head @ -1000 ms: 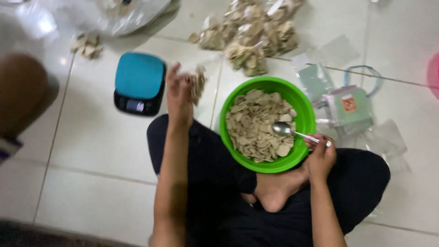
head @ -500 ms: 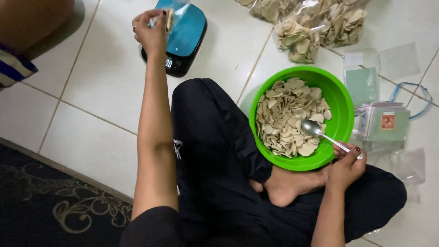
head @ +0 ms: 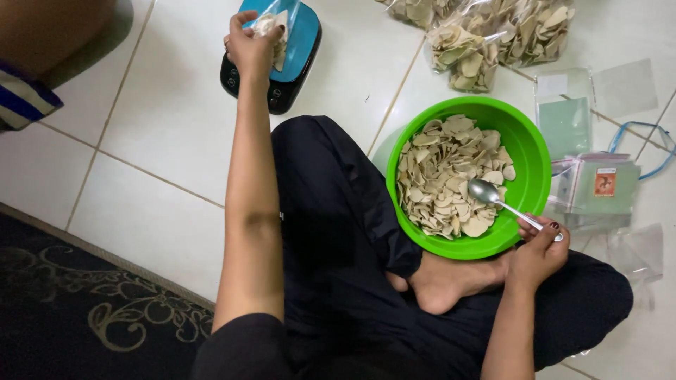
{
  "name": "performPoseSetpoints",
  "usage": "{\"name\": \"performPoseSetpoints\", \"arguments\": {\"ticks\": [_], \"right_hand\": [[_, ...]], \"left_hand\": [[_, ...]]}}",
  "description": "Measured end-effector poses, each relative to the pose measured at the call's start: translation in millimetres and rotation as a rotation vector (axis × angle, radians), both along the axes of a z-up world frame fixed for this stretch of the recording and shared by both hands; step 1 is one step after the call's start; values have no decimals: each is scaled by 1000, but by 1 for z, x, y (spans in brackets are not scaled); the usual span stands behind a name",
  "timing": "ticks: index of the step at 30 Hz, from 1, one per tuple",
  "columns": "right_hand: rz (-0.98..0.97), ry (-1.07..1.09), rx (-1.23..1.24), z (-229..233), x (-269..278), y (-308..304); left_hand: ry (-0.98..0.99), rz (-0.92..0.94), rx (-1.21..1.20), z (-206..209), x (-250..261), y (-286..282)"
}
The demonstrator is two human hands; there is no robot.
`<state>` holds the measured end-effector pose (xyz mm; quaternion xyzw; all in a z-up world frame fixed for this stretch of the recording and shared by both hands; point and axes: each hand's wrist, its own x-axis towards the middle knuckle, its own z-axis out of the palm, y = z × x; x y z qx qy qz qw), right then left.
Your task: Manually filling small plastic bags with chips using a spoon from a large bowl.
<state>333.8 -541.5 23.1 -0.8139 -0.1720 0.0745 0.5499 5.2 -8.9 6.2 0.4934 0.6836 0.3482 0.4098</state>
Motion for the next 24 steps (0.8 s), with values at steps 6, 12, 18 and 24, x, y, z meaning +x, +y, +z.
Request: {"name": "performPoseSetpoints", "arguments": {"ticks": [6, 12, 18, 24], "right_hand": [[-9, -2, -15, 7, -3, 4], [-31, 25, -6, -1, 3, 0], [-31, 23, 13, -7, 5, -3], [-5, -19, -4, -4, 3, -1]], "left_hand": [[-182, -316, 260, 22, 42, -79], [205, -1093, 204, 60, 71, -157], [36, -962, 179, 48, 69, -148], [-39, -786, 286, 46, 69, -142]]}}
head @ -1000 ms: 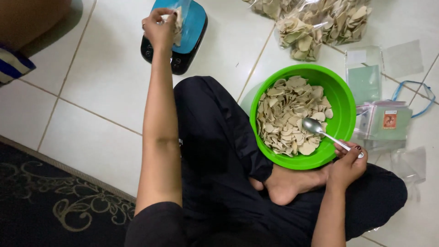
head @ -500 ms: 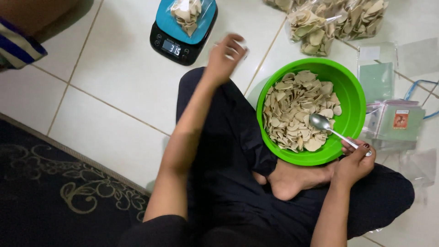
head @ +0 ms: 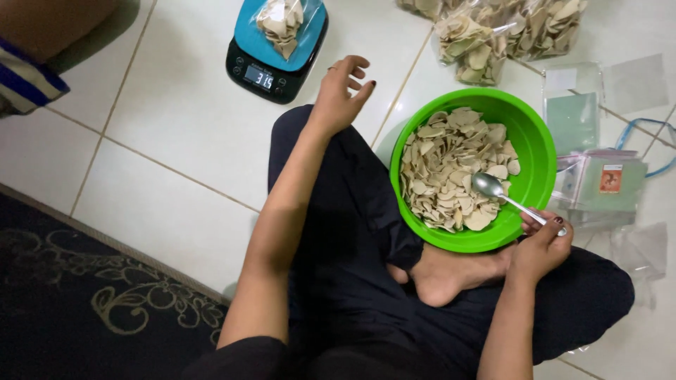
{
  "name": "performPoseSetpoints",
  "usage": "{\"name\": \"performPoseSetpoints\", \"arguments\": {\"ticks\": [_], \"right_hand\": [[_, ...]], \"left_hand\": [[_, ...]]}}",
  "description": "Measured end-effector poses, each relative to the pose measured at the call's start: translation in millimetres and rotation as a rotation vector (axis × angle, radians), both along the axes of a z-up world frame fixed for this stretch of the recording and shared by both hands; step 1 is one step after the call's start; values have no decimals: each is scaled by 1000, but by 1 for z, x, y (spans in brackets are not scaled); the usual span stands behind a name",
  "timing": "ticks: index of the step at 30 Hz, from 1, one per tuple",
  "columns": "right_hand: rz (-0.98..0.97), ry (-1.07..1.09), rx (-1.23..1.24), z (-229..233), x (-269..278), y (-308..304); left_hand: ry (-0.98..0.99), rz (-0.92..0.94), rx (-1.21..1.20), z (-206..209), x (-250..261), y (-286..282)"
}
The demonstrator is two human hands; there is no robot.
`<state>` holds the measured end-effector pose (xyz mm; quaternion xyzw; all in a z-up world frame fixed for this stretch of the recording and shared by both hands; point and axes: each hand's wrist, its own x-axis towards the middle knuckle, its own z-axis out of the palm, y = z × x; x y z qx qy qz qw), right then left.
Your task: Manually filling small plastic bags with chips using a spoon from a large bowl.
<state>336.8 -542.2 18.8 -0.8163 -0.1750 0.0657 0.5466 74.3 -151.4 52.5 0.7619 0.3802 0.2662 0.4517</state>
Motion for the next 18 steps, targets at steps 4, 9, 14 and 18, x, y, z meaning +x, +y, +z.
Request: {"name": "performPoseSetpoints", "arguments": {"ticks": [4, 9, 14, 18], "right_hand": [[-14, -2, 11, 3, -1, 1], [-35, 12, -16, 2, -3, 3], [-52, 23, -21, 10, -9, 5], [-68, 60, -24, 12, -10, 7]], "left_hand": [[-48, 55, -23, -5, -3, 8], [-61, 313, 187, -16, -15, 63], [195, 545, 277, -39, -28, 132], [426, 624, 63, -45, -32, 150]]}}
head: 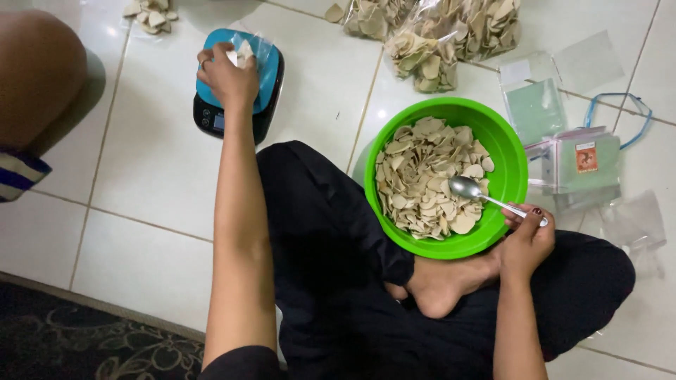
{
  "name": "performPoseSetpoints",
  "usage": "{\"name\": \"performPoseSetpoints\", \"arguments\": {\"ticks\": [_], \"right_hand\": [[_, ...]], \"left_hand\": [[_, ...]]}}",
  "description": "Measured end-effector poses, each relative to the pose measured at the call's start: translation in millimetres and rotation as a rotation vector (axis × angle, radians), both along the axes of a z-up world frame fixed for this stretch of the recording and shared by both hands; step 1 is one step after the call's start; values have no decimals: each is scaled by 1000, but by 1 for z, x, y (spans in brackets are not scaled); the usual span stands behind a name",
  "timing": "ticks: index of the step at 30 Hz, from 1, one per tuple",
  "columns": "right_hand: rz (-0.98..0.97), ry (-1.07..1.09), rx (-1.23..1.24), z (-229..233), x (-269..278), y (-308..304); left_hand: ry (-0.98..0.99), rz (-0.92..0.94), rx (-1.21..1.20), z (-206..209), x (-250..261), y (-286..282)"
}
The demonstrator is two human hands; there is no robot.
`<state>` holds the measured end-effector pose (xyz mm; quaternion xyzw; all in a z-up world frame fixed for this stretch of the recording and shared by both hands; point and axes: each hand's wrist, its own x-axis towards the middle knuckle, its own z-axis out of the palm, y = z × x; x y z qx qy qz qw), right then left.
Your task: Manually filling small plastic bags with chips using a spoon from a large bowl.
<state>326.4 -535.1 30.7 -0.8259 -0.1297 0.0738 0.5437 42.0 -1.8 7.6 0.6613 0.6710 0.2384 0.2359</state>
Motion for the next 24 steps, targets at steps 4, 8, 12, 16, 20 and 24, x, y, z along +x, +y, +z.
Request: {"name": "performPoseSetpoints", "arguments": {"ticks": [4, 8, 12, 16, 20, 24], "right_hand": [[-11, 12, -5, 6, -3, 3], [6, -17, -14, 3, -1, 2], [-14, 23, 8, -1, 0, 0], [1, 0, 27, -3, 1, -2], [5, 3, 54, -7, 1, -2], [-3, -9, 41, -4, 0, -3]], "left_hand": [[-28, 51, -39, -12, 0, 4], [-128, 121, 14, -15, -6, 0], [-473, 18, -13, 22, -7, -21], [-918, -161, -121, 44, 11, -52], [-1619, -488, -321, 71, 40, -99], [-2024, -551, -753, 49, 67, -145]]}}
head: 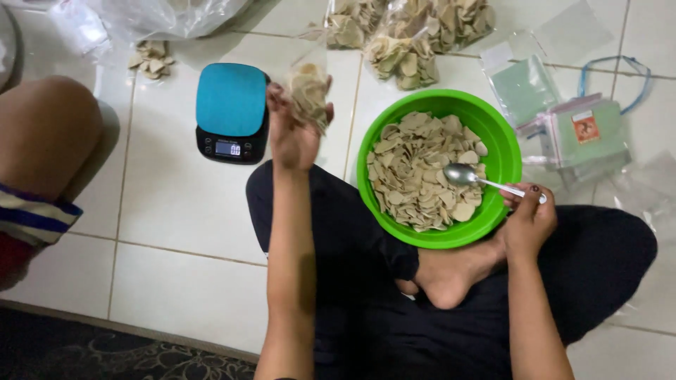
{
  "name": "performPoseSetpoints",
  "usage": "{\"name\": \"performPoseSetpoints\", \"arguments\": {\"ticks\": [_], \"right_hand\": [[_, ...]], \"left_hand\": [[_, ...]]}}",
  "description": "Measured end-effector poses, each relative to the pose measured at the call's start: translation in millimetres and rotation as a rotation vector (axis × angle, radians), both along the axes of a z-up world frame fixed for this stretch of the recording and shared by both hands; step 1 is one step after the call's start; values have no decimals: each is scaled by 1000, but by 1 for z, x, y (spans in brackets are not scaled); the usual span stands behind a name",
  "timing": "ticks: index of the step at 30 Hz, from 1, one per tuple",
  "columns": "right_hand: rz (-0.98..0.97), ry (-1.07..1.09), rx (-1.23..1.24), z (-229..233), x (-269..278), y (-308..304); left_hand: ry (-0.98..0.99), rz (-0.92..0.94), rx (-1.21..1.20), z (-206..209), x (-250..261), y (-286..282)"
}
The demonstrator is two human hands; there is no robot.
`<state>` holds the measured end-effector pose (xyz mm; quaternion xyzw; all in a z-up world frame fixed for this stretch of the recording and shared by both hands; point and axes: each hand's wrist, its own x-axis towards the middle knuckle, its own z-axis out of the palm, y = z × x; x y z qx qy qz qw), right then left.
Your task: Manually filling small plastic bags with chips using a spoon from a large bowl.
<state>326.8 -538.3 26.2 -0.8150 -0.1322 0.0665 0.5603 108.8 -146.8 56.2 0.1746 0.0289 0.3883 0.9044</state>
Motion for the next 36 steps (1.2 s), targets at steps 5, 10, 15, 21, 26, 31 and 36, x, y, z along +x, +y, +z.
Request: {"name": "performPoseSetpoints", "arguments": {"ticks": [5, 10, 15, 21, 26, 31, 36], "right_hand": [[42, 9, 146, -17, 7, -9], [36, 83, 236, -8, 9, -13], [-80, 194, 421, 56, 2, -6], [-18, 8, 474, 127, -23, 12], [167, -251, 333, 138, -43, 37], [274, -405, 284, 140, -49, 51], [310, -559, 199, 147, -48, 51]], "left_hand": [[-5, -89, 120, 21, 30, -66], [124, -149, 126, -17, 44, -93], [233, -212, 171, -30, 43, -112], [271, -320, 157, -47, 45, -120], [306, -384, 171, -62, 50, -125], [317, -371, 181, -58, 50, -129], [372, -384, 170, -53, 51, -128]]}}
